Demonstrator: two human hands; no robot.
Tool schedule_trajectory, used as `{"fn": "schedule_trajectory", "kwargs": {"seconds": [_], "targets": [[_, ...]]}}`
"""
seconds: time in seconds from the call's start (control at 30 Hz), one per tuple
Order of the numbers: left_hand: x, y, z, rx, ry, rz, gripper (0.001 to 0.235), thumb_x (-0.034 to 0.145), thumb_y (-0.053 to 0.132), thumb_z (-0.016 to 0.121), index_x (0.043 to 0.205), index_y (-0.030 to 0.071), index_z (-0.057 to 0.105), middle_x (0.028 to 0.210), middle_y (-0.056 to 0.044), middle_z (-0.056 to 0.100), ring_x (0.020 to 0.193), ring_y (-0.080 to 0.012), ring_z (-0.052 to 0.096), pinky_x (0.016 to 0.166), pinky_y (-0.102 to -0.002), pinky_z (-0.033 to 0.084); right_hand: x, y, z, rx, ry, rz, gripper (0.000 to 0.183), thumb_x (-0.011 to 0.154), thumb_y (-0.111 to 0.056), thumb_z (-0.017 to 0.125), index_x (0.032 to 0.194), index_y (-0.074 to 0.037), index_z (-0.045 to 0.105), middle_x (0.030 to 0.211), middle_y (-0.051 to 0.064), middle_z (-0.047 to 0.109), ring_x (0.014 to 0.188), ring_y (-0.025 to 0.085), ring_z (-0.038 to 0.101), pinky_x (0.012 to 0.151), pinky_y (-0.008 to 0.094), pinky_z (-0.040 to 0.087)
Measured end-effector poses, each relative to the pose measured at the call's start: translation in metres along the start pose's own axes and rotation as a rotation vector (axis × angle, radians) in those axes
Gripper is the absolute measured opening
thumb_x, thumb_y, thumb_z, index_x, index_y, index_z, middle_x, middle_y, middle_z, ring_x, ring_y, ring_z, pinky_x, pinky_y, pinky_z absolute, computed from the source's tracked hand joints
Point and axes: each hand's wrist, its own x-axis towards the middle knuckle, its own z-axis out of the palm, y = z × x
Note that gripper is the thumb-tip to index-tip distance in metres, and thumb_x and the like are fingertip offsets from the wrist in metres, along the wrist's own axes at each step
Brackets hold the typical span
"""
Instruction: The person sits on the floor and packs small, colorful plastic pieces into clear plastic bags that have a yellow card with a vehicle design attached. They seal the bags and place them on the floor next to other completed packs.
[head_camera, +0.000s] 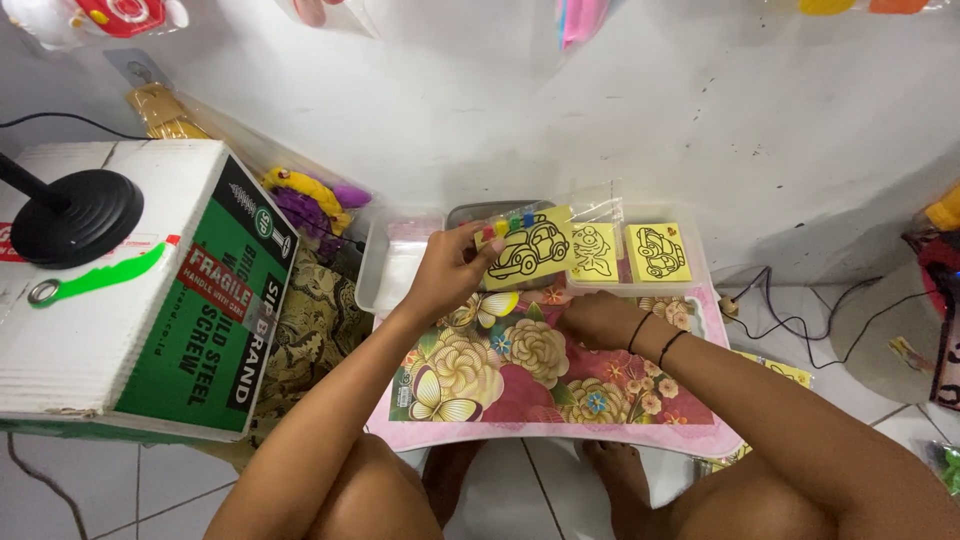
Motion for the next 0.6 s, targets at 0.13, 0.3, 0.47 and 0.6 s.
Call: {"fn": "schedule_trajectory", "kwargs": {"seconds": [0.13,0.3,0.47,0.6], "targets": [[0.000,-0.003,0.000,-0.013,0.001,0.009,0.032,0.096,0.016,0.069,0.115,-0.010,0.069,0.047,-0.013,0.057,0.045,-0.0181,0.048,0.052,-0.032,0.040,0.007,0.005,0.016,-0.093,0.049,0.014,0.020,0.078,-0.020,0.074,0.094,-0.012,0.066,0.088,0.013,0.072,0.088,0.038,0.073,0.078,0.054,0.058],[0.000,-0.008,0.000,-0.017,0.005,0.014,0.031,0.095,0.016,0.070,0.116,-0.007,0.070,0.048,-0.012,0.058,0.045,-0.0165,0.050,0.052,-0.031,0.041,0.025,0.005,0.032,-0.177,0.042,-0.003,0.011,0.078,-0.021,0.074,0.086,-0.016,0.067,0.083,0.007,0.072,0.083,0.033,0.073,0.073,0.048,0.058],[0.000,-0.008,0.000,-0.013,0.009,0.012,0.030,0.095,0.015,0.070,0.115,-0.008,0.070,0.048,-0.012,0.057,0.046,-0.0179,0.050,0.053,-0.032,0.041,0.020,-0.003,0.016,-0.209,0.032,0.016,0.015,0.076,-0.022,0.077,0.087,-0.013,0.071,0.085,0.009,0.072,0.084,0.033,0.073,0.074,0.049,0.058],[-0.001,-0.003,-0.003,0.007,0.012,0.003,0.029,0.095,0.017,0.069,0.113,-0.006,0.072,0.048,-0.013,0.057,0.046,-0.0199,0.053,0.053,-0.033,0.042,0.008,-0.007,0.012,-0.173,0.043,0.040,0.021,0.079,-0.021,0.076,0.095,-0.010,0.071,0.094,0.012,0.073,0.092,0.033,0.073,0.082,0.051,0.057]]}}
